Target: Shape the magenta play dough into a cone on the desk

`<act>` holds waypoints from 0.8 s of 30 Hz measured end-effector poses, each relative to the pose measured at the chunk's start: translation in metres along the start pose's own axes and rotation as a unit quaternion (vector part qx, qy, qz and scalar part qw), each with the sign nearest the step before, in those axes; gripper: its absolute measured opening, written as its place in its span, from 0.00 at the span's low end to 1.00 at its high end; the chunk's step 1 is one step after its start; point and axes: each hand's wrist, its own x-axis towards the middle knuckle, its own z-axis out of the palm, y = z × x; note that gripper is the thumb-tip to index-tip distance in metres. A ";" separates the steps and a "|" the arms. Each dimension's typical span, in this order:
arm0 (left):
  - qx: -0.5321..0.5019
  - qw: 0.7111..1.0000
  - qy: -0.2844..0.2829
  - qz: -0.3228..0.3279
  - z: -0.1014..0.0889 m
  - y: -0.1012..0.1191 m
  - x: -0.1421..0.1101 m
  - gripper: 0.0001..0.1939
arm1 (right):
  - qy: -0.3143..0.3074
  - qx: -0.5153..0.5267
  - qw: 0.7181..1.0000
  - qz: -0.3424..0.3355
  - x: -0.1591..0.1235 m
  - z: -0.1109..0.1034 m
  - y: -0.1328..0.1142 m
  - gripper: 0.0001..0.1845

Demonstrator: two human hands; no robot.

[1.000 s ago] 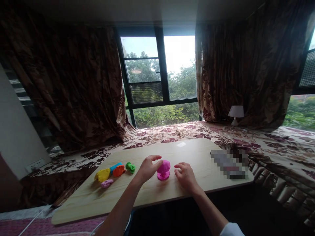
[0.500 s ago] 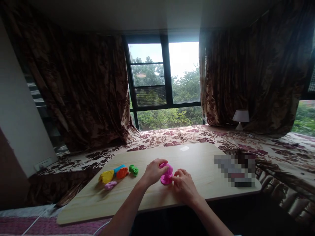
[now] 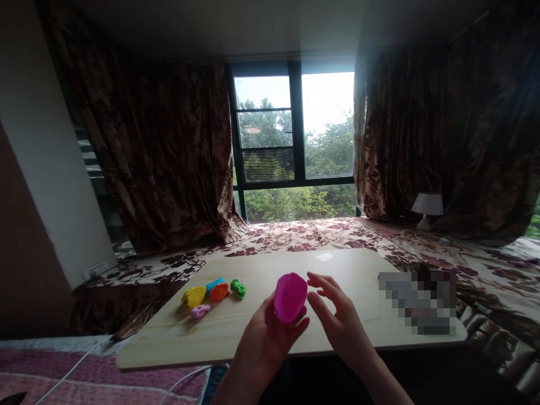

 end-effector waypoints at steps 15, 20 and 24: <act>0.112 0.973 0.110 0.168 0.036 -0.001 -0.050 0.17 | -0.093 0.022 0.993 -0.073 -0.013 -0.009 -0.052 0.18; 0.160 0.967 0.098 0.170 0.040 0.009 -0.060 0.14 | -0.102 0.027 0.991 -0.085 -0.017 -0.012 -0.059 0.18; 0.165 0.974 0.071 0.135 0.039 0.012 -0.063 0.14 | -0.113 0.009 0.989 -0.099 -0.018 -0.020 -0.067 0.23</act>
